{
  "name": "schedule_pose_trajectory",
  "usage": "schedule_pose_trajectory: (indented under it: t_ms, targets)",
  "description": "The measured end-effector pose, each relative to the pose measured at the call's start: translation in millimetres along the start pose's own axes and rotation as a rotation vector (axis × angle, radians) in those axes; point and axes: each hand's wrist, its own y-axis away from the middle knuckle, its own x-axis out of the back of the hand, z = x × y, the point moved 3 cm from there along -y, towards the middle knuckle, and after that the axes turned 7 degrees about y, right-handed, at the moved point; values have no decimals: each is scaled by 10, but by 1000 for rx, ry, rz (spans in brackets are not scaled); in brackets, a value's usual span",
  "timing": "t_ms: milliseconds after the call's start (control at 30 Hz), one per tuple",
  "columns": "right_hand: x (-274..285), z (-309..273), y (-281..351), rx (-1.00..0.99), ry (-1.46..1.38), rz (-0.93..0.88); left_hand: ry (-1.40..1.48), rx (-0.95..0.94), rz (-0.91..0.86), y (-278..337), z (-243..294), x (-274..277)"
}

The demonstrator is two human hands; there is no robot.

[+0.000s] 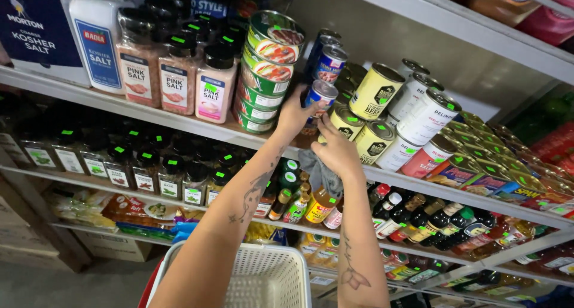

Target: Wiping dust off canned food items with a cloth and placing them into a shopping basket.

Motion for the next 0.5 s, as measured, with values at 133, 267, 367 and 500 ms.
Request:
schedule_pose_trajectory:
  t_ms: [133, 267, 367, 500]
  targets:
    - [6, -43, 46, -7, 38, 22, -76, 68, 40, -36, -282, -65]
    - [20, -87, 61, -14, 86, 20, -54, 106, 22, -4, -204, -68]
    - [-12, -62, 53, 6, 68, 40, -6, 153, 5, 72, -29, -32]
    - [-27, -56, 59, 14, 111, 46, -98, 75, 30, 90, 33, -30]
